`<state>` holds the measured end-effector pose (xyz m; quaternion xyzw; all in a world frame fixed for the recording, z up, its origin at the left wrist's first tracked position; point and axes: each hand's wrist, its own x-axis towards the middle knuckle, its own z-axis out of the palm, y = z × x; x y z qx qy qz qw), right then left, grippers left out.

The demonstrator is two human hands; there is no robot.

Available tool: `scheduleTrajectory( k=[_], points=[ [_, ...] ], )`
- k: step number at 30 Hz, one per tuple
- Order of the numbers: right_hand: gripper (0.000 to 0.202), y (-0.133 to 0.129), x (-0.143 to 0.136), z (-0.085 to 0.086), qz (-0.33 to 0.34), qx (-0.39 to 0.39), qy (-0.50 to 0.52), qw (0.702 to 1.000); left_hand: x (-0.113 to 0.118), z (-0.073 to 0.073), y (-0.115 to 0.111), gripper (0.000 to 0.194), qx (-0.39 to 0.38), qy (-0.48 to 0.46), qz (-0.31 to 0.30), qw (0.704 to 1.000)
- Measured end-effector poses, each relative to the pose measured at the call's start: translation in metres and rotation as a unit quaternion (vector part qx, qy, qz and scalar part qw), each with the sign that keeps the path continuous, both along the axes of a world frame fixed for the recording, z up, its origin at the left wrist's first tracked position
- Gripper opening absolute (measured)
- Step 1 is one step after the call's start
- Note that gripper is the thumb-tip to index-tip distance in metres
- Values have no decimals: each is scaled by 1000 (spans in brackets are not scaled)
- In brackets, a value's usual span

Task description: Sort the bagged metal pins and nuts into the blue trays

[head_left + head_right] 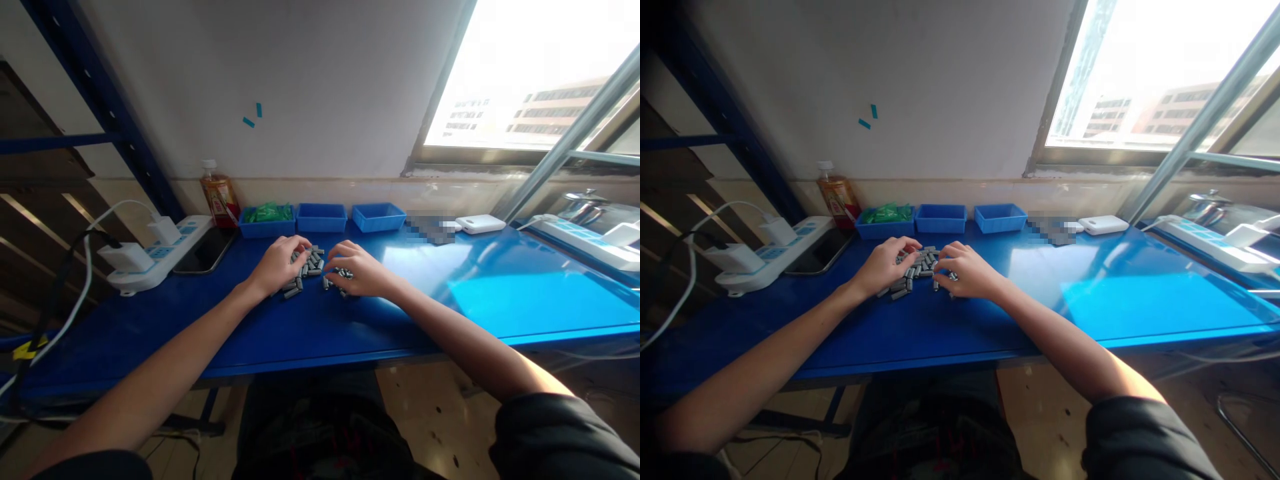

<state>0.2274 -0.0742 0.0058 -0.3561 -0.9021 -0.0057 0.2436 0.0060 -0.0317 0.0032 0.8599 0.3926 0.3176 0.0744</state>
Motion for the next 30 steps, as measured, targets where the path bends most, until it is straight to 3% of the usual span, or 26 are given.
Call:
scheduleTrajectory(
  k=[5,14,19,25,28,30],
  points=[
    [14,-2,5,-2,25,-14,-23,999,4,-4,-2,20,-2,17,-31,999],
    [14,1,-26,-16,10,19,-48,999,7,0,-8,19,6,9,-60,998],
    [16,5,-16,-9,-58,60,67,994,11,-2,-10,22,-71,-91,-40,992],
    [9,2,-14,-7,-30,106,95,989,24,-5,-20,33,-220,-240,-110,939],
    [13,2,-13,0,-45,115,101,987,26,-3,-24,34,-244,-263,-120,926],
    [19,10,-5,12,-82,144,119,979,26,-2,-26,31,-217,-228,-111,943]
  ],
)
